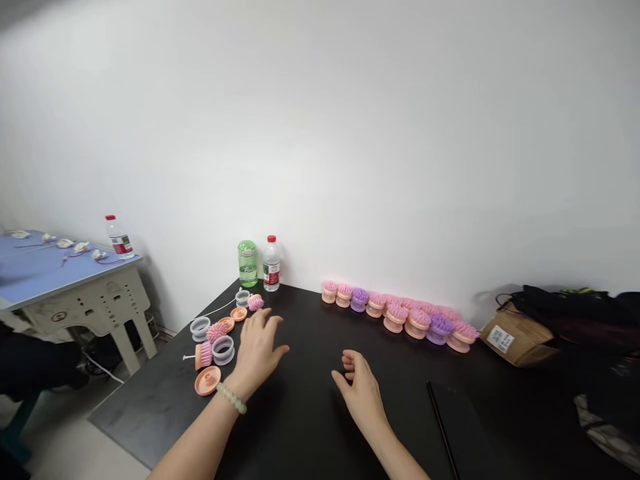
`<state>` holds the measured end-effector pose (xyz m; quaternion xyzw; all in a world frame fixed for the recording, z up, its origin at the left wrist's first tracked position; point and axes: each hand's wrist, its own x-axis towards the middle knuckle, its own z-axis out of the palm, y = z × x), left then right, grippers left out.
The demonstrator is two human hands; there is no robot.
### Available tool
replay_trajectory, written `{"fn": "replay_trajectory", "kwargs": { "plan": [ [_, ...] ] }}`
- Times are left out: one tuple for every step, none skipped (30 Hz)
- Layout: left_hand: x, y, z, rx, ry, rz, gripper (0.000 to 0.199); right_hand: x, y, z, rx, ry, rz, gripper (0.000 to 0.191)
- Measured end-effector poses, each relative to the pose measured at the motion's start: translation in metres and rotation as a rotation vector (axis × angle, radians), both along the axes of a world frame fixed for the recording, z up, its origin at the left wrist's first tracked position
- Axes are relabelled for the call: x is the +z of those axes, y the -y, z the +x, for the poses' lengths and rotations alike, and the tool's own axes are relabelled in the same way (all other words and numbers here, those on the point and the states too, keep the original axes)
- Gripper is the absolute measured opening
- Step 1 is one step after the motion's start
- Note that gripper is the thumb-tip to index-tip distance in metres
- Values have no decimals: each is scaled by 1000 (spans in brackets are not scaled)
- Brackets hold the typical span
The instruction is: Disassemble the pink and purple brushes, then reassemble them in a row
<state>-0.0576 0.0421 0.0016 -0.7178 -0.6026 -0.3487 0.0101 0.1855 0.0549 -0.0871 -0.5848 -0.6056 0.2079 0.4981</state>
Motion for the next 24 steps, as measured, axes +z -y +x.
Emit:
{"fn": "replay_trajectory", "kwargs": {
  "plan": [
    [4, -2, -12, 59, 2, -12, 43, -2, 9, -2, 26, 5, 7, 35],
    [7, -3, -26, 121, 6, -27, 43, -3, 17, -3, 49, 20, 15, 36],
    [11, -3, -41, 176, 10, -46, 44, -4, 24, -2, 67, 39, 21, 36],
    [14, -2, -57, 230, 18, -66, 47, -6, 29, 0, 82, 61, 24, 36],
    [16, 0, -73, 274, 24, -88, 50, -7, 33, 2, 90, 80, 23, 36],
    [17, 2, -89, 317, 29, -110, 52, -9, 36, 3, 92, 94, 19, 36],
    [18, 4, -105, 355, 33, -132, 56, -10, 38, 5, 90, 98, 13, 37],
    [16, 6, -119, 390, 37, -154, 60, -11, 39, 5, 88, 97, 11, 37],
    [14, 7, -131, 414, 42, -177, 63, -12, 39, 5, 88, 94, 13, 37],
    [10, 8, -141, 421, 45, -198, 64, -13, 40, 4, 91, 89, 19, 36],
    [5, 8, -148, 412, 50, -223, 62, -14, 39, 3, 97, 83, 28, 36],
    [-1, 8, -152, 398, 58, -249, 60, -14, 39, 1, 103, 78, 37, 35],
    [-7, 7, -154, 386, 68, -271, 59, -14, 39, -1, 106, 73, 44, 34],
    [-12, 5, -153, 375, 78, -283, 60, -14, 38, -2, 109, 69, 47, 34],
    [-18, 3, -149, 364, 88, -288, 63, -14, 38, -3, 111, 67, 48, 34],
    [-22, 1, -143, 355, 99, -287, 65, -13, 38, -3, 112, 67, 49, 34],
    [-26, -2, -136, 345, 113, -285, 66, -13, 38, -3, 113, 67, 50, 34],
    [-29, -6, -127, 335, 129, -282, 67, -13, 38, -3, 116, 68, 51, 34],
    [-32, -10, -117, 326, 148, -281, 67, -13, 38, -2, 118, 70, 53, 34],
    [-34, -15, -106, 315, 169, -280, 67, -13, 38, -2, 122, 74, 56, 34],
    [-35, -20, -95, 303, 192, -280, 66, -12, 38, -1, 126, 79, 61, 34],
    [-37, -25, -83, 286, 217, -282, 66, -11, 39, -1, 131, 86, 66, 34],
    [-38, -29, -72, 270, 244, -285, 65, -11, 39, -1, 137, 94, 69, 34],
    [-39, -33, -62, 248, 271, -287, 64, -10, 39, -1, 142, 102, 70, 34]
  ]
}}
